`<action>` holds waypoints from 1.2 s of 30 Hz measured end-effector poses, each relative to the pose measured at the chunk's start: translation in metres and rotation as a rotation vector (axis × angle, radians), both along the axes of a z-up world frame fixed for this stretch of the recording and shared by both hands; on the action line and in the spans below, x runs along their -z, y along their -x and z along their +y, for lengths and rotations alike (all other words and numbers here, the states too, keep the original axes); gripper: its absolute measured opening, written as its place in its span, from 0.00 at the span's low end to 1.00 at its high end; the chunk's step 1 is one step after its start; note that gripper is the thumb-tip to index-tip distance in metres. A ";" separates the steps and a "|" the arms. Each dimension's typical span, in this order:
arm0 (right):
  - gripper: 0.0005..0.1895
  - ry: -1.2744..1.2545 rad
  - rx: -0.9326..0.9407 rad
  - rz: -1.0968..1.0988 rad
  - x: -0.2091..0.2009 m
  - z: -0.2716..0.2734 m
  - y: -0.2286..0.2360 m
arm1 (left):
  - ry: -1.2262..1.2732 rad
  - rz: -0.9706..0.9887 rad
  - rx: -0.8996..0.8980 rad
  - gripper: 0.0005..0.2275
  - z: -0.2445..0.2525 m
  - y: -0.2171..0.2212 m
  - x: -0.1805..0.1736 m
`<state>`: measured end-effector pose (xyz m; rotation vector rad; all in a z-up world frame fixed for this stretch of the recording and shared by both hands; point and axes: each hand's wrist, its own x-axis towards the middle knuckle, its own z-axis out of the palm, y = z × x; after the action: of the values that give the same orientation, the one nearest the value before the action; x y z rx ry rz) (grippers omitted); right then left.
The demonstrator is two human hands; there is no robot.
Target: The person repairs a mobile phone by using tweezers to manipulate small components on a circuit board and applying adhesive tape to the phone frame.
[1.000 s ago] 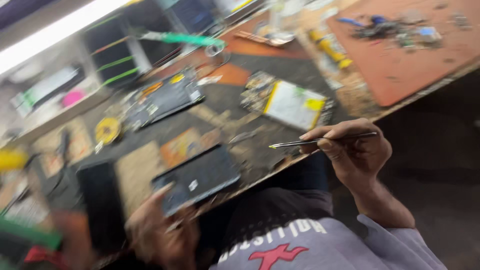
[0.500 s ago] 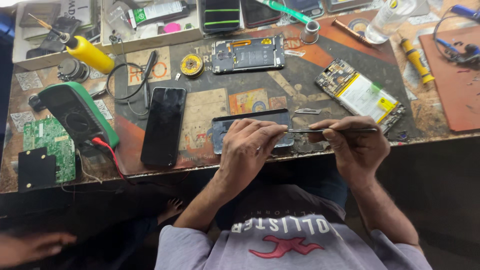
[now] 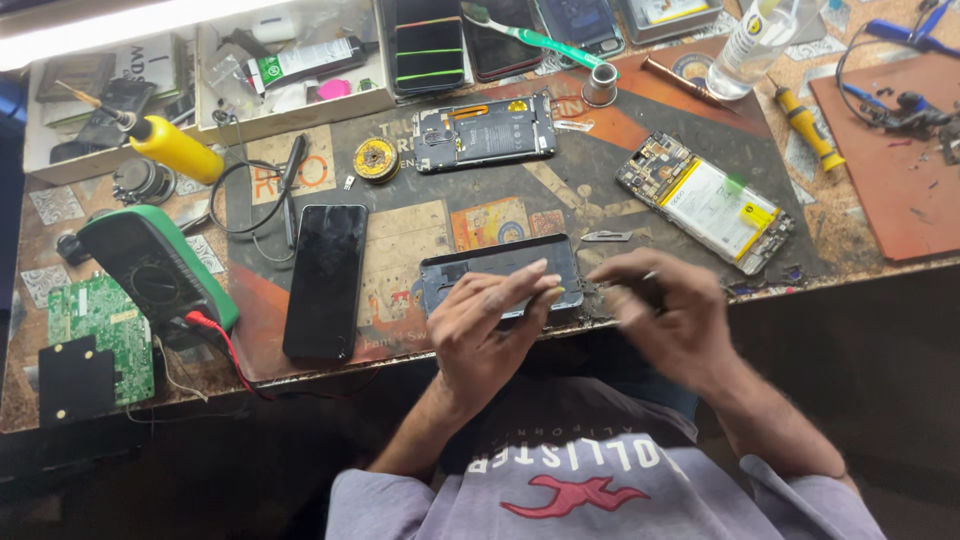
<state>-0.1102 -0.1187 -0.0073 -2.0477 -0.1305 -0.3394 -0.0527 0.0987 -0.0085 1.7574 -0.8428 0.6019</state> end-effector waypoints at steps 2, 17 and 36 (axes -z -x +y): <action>0.10 0.050 -0.086 -0.082 -0.006 0.012 -0.002 | 0.012 -0.047 0.010 0.20 0.003 0.004 0.004; 0.08 0.062 -0.191 -0.160 0.006 0.025 -0.001 | -0.035 -0.105 0.034 0.22 0.018 0.018 0.033; 0.05 -0.023 -0.119 -0.016 0.007 0.025 -0.006 | -0.065 0.167 0.032 0.12 0.022 0.026 0.004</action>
<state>-0.1041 -0.0933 -0.0144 -2.0050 -0.2555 -0.2821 -0.0783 0.1211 -0.0124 1.8219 -0.7800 0.4044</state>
